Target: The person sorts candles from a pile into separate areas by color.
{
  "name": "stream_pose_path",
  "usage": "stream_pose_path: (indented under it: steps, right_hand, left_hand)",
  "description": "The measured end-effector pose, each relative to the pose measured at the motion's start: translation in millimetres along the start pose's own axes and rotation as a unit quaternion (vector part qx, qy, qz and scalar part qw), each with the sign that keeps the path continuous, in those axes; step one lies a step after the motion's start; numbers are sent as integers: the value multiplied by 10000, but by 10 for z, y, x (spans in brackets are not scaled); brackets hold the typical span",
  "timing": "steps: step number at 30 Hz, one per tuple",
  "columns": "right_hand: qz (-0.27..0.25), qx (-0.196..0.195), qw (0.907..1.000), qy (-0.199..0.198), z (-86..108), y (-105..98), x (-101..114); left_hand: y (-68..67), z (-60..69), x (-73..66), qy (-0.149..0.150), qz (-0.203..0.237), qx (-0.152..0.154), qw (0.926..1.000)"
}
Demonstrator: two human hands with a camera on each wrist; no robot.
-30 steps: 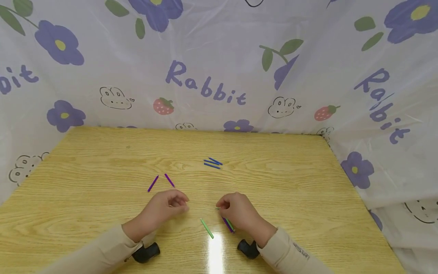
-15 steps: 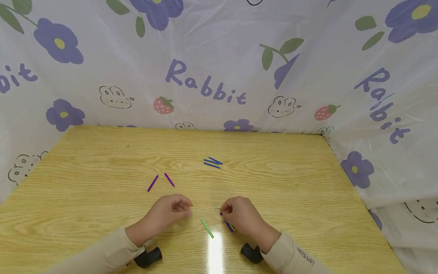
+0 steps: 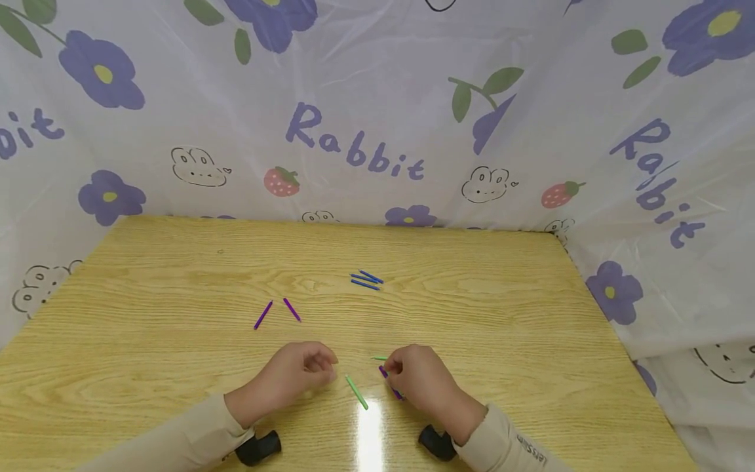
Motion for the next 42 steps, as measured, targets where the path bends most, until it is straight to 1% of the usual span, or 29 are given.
stream_pose_path:
  steps: [5, 13, 21, 28, 33, 38, 42]
  right_hand:
    - [154, 33, 9999, -3, 40, 14, 2]
    - [185, 59, 9998, 73, 76, 40, 17]
    - [641, -52, 9979, 23, 72, 38, 49]
    - [760, -59, 9971, -49, 69, 47, 49]
    - [784, -80, 9969, -15, 71, 50, 44]
    - [841, -102, 9964, -11, 68, 53, 48]
    - [915, -87, 9957, -127, 68, 53, 72]
  left_hand:
    - [20, -2, 3, 56, -127, 77, 9999]
    - [67, -42, -33, 250, -457, 113, 9986]
    - [107, -85, -88, 433, -797, 197, 9957]
    - [145, -122, -103, 472, -879, 406, 9942]
    - [173, -155, -107, 411, -948, 568, 9930]
    - [185, -193, -113, 462, -1052, 618, 9915]
    - [197, -199, -117, 522, -1108, 659, 9903]
Point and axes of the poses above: each hand's wrist, its own z-axis away from the middle knuckle, its own y-axis out of the palm, x = y × z, the point moved 7 cm from there along -z, towards the middle knuckle, and after that the axes turned 5 degrees about x, right-handed, at the moved point
